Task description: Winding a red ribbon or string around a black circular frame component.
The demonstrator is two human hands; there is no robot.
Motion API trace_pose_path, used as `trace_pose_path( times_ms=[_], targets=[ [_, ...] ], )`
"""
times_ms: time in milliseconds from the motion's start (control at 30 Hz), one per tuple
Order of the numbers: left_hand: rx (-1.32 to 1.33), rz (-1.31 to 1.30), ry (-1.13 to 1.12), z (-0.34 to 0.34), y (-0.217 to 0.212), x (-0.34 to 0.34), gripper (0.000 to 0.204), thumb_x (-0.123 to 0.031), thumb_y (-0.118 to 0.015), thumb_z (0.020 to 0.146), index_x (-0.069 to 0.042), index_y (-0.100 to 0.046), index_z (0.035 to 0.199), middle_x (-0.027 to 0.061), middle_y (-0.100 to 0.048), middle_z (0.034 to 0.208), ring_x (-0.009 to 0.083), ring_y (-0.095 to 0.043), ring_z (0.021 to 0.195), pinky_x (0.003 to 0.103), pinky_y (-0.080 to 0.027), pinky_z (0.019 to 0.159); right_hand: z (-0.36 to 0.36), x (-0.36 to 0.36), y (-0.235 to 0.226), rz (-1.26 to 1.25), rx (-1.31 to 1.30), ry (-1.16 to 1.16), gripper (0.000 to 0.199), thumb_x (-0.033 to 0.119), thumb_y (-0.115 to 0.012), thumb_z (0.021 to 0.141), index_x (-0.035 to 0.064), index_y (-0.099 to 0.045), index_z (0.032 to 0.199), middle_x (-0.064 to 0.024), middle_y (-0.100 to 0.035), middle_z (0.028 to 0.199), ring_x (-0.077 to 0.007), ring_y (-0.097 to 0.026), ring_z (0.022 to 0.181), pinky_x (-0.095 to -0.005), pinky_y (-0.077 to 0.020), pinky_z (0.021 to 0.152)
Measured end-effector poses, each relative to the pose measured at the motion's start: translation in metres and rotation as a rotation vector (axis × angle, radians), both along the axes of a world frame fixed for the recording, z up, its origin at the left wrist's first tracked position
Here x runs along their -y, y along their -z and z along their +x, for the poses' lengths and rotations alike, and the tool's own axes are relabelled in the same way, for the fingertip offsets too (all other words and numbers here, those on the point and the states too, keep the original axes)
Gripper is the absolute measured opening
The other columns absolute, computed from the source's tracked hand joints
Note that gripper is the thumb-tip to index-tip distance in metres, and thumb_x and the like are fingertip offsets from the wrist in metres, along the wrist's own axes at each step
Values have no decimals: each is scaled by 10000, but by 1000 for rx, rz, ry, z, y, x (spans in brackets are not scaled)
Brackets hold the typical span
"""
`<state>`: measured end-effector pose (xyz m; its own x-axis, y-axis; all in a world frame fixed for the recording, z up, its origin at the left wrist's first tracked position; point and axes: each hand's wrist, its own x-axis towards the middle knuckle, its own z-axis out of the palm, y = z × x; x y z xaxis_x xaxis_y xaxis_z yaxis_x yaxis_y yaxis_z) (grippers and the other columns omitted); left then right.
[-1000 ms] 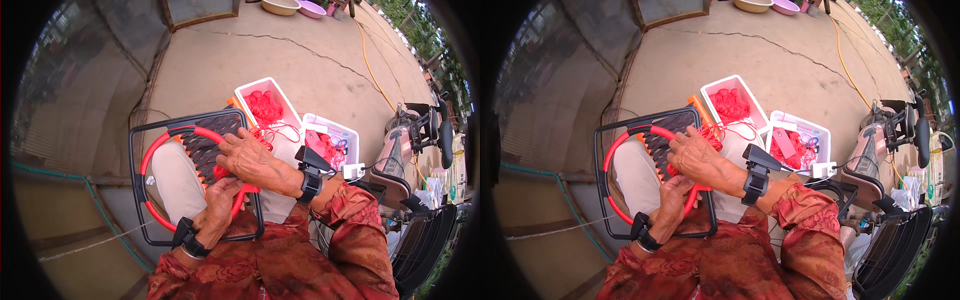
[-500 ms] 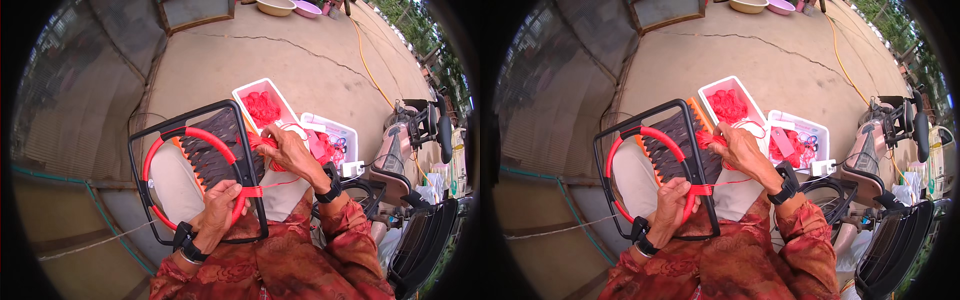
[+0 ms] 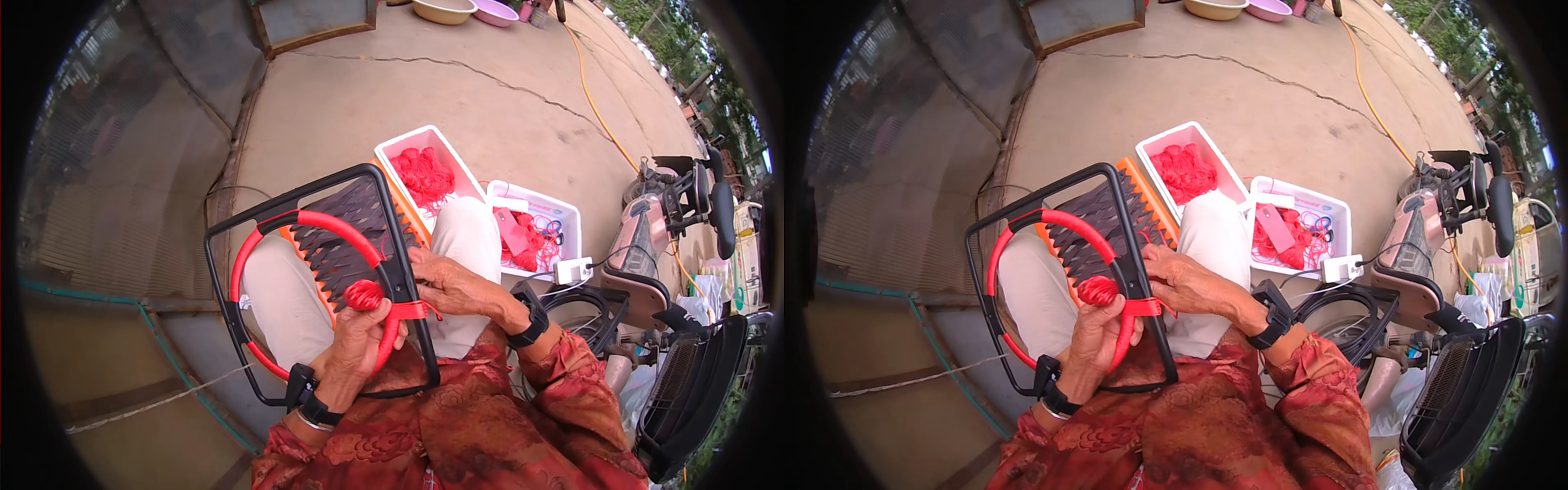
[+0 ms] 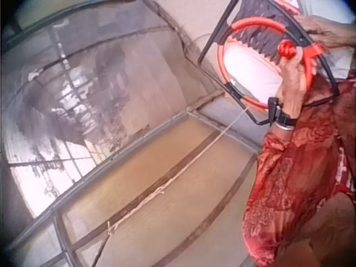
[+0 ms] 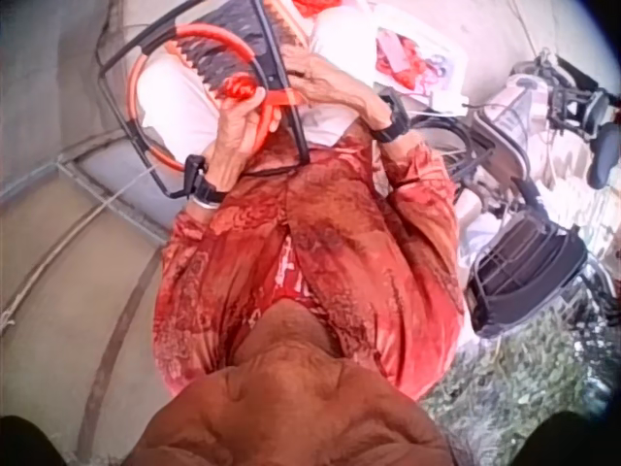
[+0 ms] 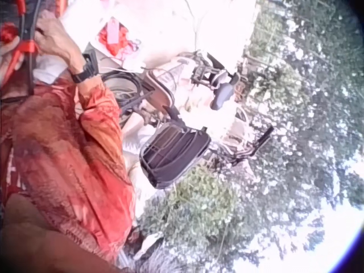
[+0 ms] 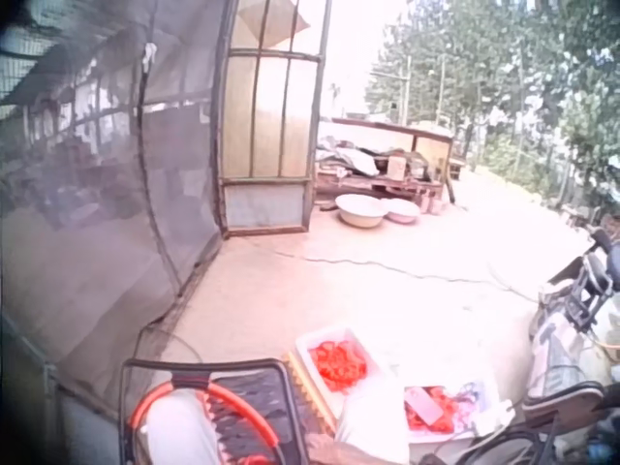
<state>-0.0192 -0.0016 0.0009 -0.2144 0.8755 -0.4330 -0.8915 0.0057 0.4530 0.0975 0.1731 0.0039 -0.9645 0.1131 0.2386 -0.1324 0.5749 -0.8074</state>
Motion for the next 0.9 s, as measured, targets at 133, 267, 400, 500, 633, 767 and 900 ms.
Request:
trace_pose_path(
  times_ms=[133, 267, 400, 500, 633, 767, 900],
  targets=[
    [-5, 30, -46, -1, 3, 0, 146, -60, -612, 911, 16, -570, 1028, 175, -644, 813, 280, -651, 637, 340, -521, 452, 31, 22, -48, -214, 44, 585, 179, 84, -530, 934, 9, -649, 1044, -71, -608, 861, -141, -589, 760, -271, -467, 666],
    [-32, 20, -67, -2, 6, 3, 120, -60, -617, 909, 7, -566, 995, 175, -639, 801, 282, -648, 622, 343, -523, 450, 67, 57, -53, -643, 622, 508, 259, 111, -488, 943, 31, -662, 1116, 6, -546, 686, -58, -507, 591, -223, -422, 551],
    [-29, 14, -76, 0, 0, 0, 116, -56, -622, 906, 5, -562, 984, 174, -634, 798, 276, -649, 619, 335, -522, 444, 50, 71, -28, -917, 392, 539, 391, 129, -501, 974, 34, -518, 1354, 34, -490, 665, -40, -454, 546, -197, -373, 497],
    [-66, 3, -58, 1, 4, 0, 123, -60, -624, 908, 8, -560, 988, 173, -635, 807, 272, -650, 619, 327, -523, 444, 27, 57, -22, -816, -79, 718, 464, 120, -580, 961, 34, -459, 1402, 3, -498, 804, -29, -485, 594, -173, -369, 491],
    [-65, 46, -91, 2, 11, 4, 135, -46, -603, 913, 24, -556, 1018, 174, -640, 835, 266, -653, 628, 320, -534, 460, -14, 33, -64, 44, -79, 318, 460, 159, -665, 852, 35, -565, 1283, -82, -545, 1127, -193, -540, 1002, -326, -441, 827],
    [-116, 75, -90, 5, 17, 4, 152, 1, -566, 903, 46, -561, 1048, 171, -643, 864, 265, -653, 635, 311, -538, 470, -37, 31, -56, 455, -42, 99, 401, 197, -695, 760, 40, -619, 1121, -107, -487, 1329, -327, -443, 1236, -472, -336, 1031],
    [-71, 75, -124, 5, 18, 1, 359, 17, -577, 887, -10, -481, 1233, 182, -642, 904, 273, -652, 624, 331, -538, 448, -42, 27, -31, 307, -175, 99, 303, 272, -637, 874, -11, -584, 967, -120, -574, 1206, -295, -505, 1176, -447, -384, 1001]
  ],
)
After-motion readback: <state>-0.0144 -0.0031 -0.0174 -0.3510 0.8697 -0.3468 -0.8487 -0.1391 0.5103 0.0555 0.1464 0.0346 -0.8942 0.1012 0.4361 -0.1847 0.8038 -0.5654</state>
